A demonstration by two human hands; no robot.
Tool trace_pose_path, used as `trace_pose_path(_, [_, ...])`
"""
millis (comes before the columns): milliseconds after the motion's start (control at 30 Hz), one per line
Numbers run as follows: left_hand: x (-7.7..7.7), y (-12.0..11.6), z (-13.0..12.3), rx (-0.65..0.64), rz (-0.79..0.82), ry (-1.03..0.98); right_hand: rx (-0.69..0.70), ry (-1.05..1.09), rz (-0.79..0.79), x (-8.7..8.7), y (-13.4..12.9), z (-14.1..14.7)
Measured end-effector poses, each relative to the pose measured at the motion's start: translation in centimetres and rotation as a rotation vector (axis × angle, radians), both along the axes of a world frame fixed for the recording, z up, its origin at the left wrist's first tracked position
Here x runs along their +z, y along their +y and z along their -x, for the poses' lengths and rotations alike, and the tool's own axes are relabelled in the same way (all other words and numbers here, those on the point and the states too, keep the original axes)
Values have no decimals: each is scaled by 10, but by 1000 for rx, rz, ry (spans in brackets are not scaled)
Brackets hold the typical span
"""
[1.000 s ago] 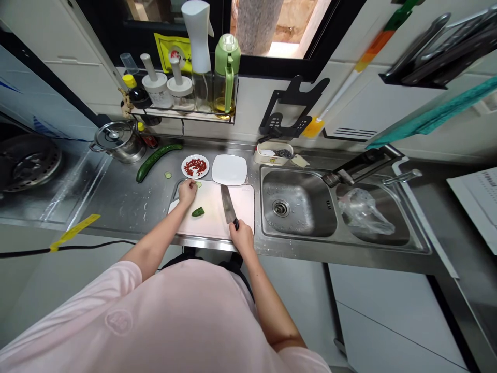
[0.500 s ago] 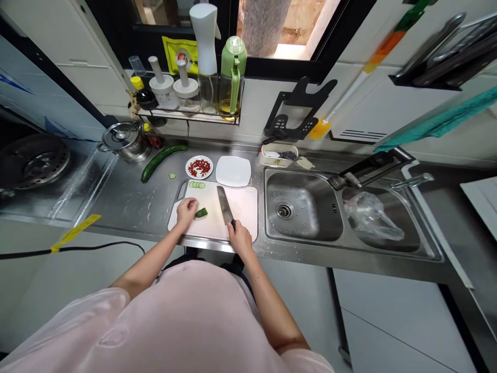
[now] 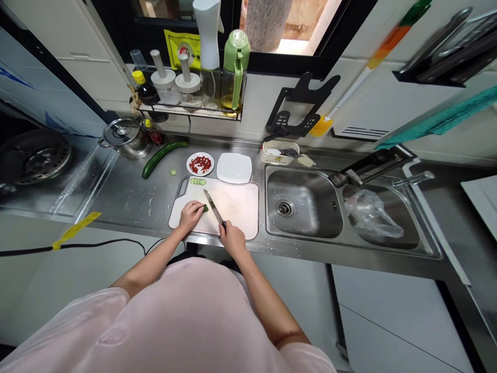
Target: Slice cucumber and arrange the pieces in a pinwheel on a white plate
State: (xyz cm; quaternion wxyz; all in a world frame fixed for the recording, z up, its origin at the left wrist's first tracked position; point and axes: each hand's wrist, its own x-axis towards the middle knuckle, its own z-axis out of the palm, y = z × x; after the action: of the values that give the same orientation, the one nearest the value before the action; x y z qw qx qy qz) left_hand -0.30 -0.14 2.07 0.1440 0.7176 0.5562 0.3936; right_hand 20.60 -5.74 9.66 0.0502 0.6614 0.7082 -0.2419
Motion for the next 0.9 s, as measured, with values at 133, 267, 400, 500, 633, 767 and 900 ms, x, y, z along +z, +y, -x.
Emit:
trace_pose_path(133, [-6,0,0,-34,-13,13,19,-5,3,1,-1,4])
trace_pose_path(267, [-12,1,1,-53,-29,31,22,-6,0,3,-1,6])
trace_pose_path(400, [-14,1,1,-62,-40,40,17,-2,13,6,1,8])
trace_pose_path(500, [-15,1,1,-65,-40,45,19,1,21,7,2,9])
trace_pose_path(633, [-15,0,1,-64,-42,50,29,5,14,7,2,10])
trace_pose_path(767, [-14,1,1,-67,-42,59,38,1,14,6,3,10])
trace_pose_path(900, [-14,1,1,-58,-45,67,41,-2,29,7,2,11])
